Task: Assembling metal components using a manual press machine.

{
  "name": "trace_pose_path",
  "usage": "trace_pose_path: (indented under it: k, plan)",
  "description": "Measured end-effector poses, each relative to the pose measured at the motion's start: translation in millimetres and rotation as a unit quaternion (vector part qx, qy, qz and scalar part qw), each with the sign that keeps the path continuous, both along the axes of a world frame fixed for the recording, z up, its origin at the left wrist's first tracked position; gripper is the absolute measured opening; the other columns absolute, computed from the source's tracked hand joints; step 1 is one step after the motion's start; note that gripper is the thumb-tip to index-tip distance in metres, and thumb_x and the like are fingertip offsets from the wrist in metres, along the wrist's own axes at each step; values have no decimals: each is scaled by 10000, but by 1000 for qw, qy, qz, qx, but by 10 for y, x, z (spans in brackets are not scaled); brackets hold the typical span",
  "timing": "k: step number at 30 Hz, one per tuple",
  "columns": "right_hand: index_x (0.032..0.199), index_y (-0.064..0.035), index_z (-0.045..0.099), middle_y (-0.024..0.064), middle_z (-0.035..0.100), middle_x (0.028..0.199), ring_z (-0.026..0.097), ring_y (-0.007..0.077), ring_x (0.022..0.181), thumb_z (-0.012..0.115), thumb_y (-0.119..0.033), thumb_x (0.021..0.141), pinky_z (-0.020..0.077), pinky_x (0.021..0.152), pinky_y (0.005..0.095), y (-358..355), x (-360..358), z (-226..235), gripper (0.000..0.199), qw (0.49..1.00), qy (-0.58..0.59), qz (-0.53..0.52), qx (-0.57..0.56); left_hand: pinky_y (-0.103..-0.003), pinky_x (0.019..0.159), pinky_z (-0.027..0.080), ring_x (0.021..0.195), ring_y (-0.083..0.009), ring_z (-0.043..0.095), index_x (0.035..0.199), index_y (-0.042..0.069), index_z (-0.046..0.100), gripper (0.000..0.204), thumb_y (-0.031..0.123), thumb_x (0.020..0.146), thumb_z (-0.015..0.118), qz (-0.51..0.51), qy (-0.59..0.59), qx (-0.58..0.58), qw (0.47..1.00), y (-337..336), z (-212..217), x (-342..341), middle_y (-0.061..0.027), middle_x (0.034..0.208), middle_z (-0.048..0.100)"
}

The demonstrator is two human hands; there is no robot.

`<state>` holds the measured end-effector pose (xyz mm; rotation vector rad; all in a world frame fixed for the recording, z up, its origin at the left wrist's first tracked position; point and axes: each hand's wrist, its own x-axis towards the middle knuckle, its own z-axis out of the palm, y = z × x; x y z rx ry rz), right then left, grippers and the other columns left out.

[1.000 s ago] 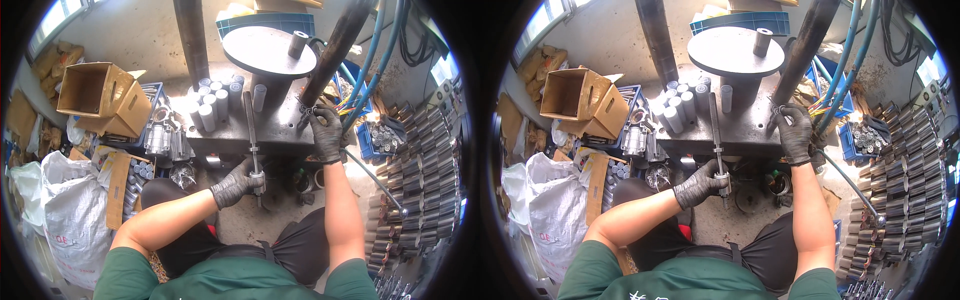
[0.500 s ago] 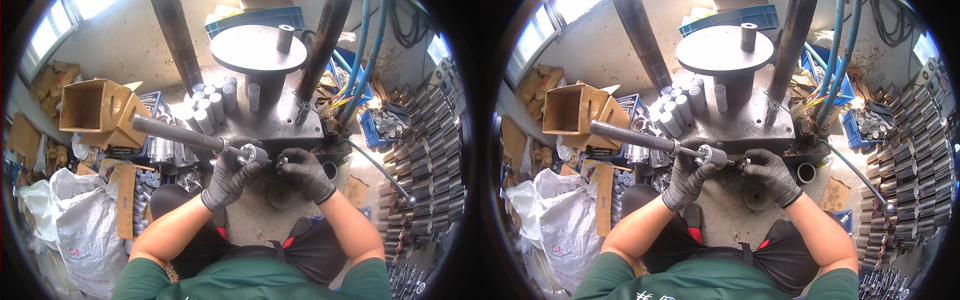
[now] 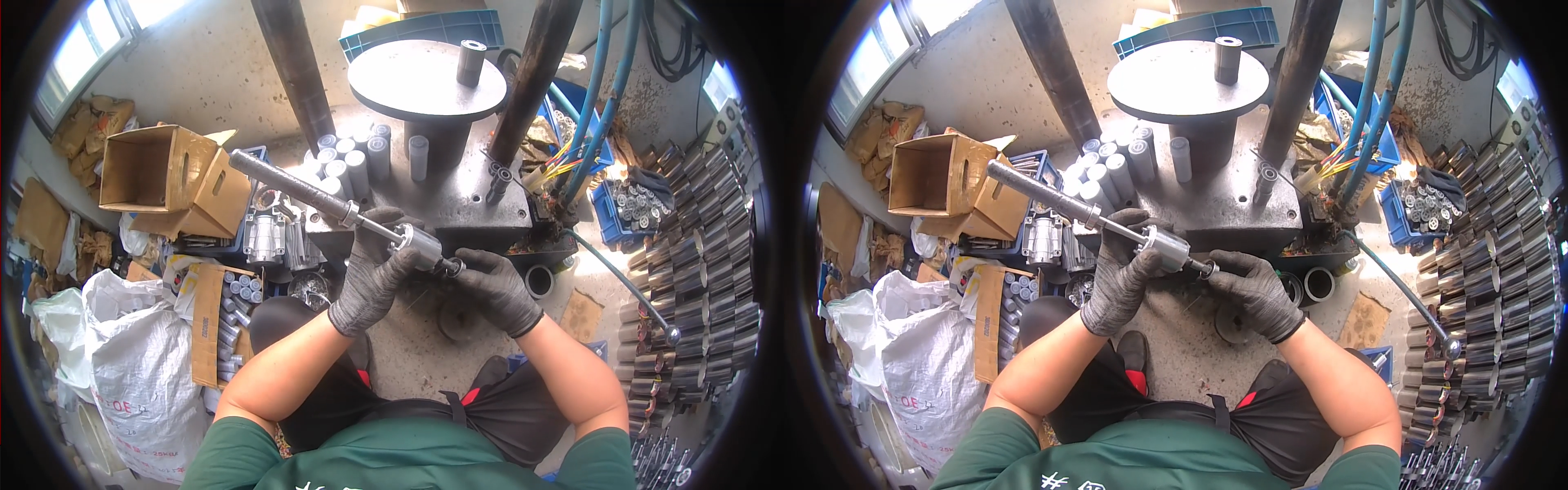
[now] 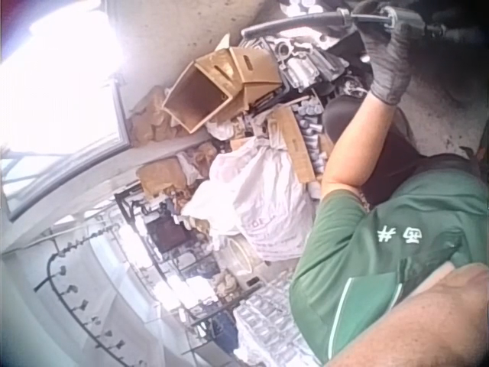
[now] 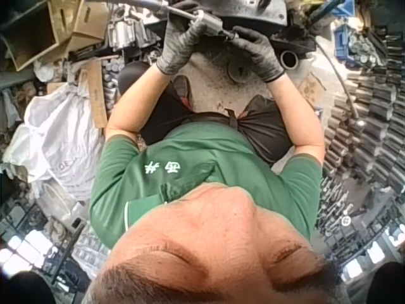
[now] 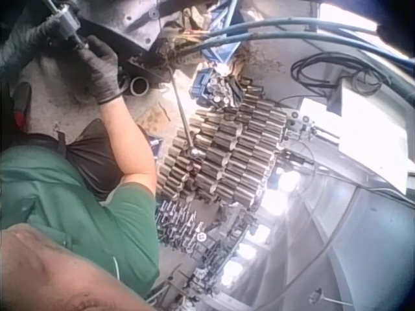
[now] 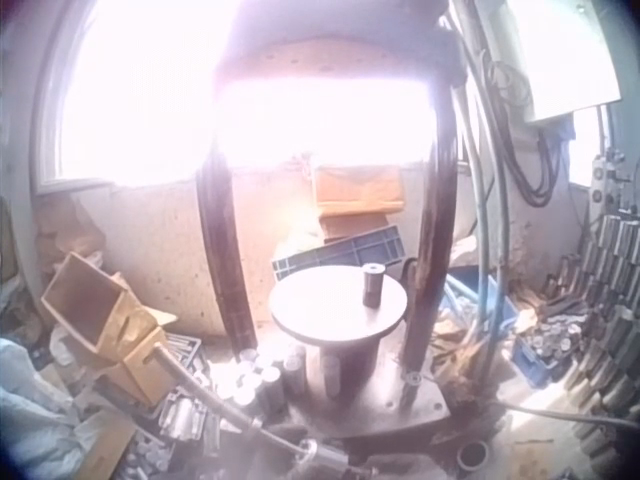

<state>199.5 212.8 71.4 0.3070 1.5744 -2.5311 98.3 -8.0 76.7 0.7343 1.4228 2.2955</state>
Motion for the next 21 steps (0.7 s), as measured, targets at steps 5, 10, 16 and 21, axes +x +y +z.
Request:
trace_pose_path:
  k: [5, 10, 16, 21]
  plan:
    - [1444, 66, 638, 126, 743, 1332, 708, 159, 1178, 794, -144, 1021, 569, 1066, 324, -15, 8, -28, 498, 997, 44, -5, 58, -422, 1106, 550, 1280, -268, 665, 1647, 80, 220, 953, 424, 995, 825, -46, -5, 2, 999, 46, -31, 6, -176, 1361, 637]
    - [1579, 62, 489, 116, 728, 1338, 655, 150, 1230, 635, -344, 1133, 521, 1099, 326, -76, 28, 46, 620, 994, 83, -33, 65, -410, 1141, 501, 1319, -245, 623, 1748, 130, -3, 1132, 387, 1010, 817, -85, 22, -38, 995, 27, 27, -32, -149, 1395, 630]
    - [1615, -40, 498, 139, 627, 1489, 614, 199, 1326, 523, -590, 1125, 493, 1137, 377, 127, 115, 229, 737, 992, 57, 102, -40, -423, 1073, 572, 1259, -260, 671, 1750, 180, -28, 1150, 323, 998, 831, -57, 75, -23, 995, 241, 512, -71, -157, 1374, 646]
    - [1584, -71, 572, 120, 647, 1521, 643, 193, 1330, 507, -405, 1180, 527, 1124, 373, 346, 39, 49, 529, 976, 72, 175, 111, -424, 913, 650, 1082, -252, 739, 1666, 185, 170, 908, 273, 1022, 804, -4, 180, 43, 983, 735, 1261, -733, -138, 1232, 669]
